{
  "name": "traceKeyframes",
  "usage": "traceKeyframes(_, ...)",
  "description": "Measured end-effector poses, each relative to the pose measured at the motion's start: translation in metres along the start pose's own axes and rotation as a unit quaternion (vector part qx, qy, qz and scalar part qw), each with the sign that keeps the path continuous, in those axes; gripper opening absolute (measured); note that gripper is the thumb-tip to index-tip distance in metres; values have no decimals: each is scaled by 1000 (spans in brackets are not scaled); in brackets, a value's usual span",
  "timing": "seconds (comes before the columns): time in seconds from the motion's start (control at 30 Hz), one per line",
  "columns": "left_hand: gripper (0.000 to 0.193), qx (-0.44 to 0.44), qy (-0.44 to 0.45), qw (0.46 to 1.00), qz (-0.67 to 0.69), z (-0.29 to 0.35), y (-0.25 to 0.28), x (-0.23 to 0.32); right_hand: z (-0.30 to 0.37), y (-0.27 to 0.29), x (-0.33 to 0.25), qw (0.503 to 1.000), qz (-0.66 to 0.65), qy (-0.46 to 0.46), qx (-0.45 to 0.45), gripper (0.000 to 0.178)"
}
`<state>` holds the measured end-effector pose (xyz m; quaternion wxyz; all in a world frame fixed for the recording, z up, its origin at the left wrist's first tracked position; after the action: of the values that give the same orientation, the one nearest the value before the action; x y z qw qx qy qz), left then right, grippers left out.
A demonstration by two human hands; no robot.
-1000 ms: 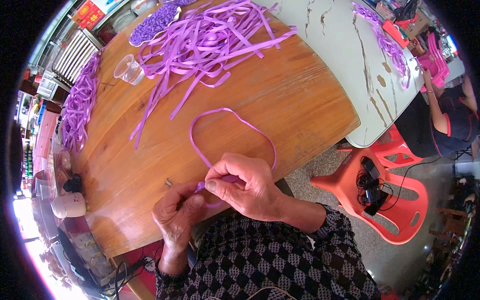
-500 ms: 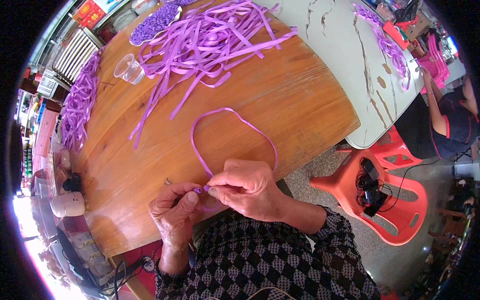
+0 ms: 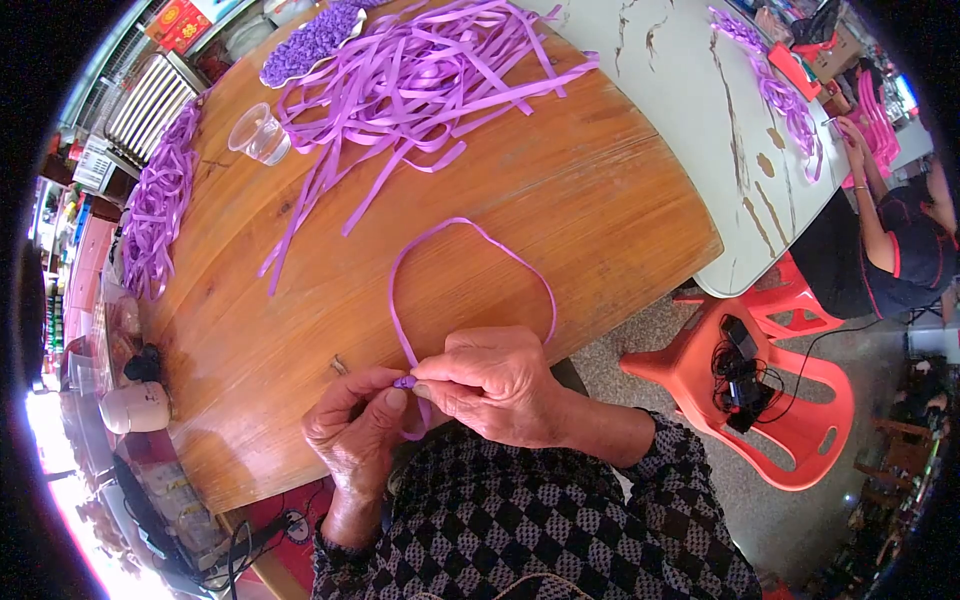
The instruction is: The person picks up a purple ribbon from a pile on a wooden table and ties a series of knots along its length by hand. They form loops and thread the ribbon through to create small bundles, occasionally stretching the material to check the spacing.
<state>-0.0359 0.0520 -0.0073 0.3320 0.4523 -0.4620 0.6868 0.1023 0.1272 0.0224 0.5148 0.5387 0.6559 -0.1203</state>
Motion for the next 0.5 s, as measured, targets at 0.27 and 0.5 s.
traceKeyframes(0.27,12,-32,-104,989,-95,1,-5,8,1,-1,-4,1000,14,11,1,16)
traceKeyframes(0.5,15,-48,-189,953,-233,3,-8,20,1,-2,-7,1000,20,21,0,15)
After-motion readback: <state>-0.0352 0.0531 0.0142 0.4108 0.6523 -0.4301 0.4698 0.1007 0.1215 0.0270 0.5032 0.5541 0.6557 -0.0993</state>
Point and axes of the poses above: each hand's wrist, its own z-axis away from the middle knuckle, its own y-axis out of the back of the hand, x = y × z, the point moved 6 cm from there along -z, towards the middle knuckle, and after that the axes turned 8 degrees about z, right-handed, at the moved point
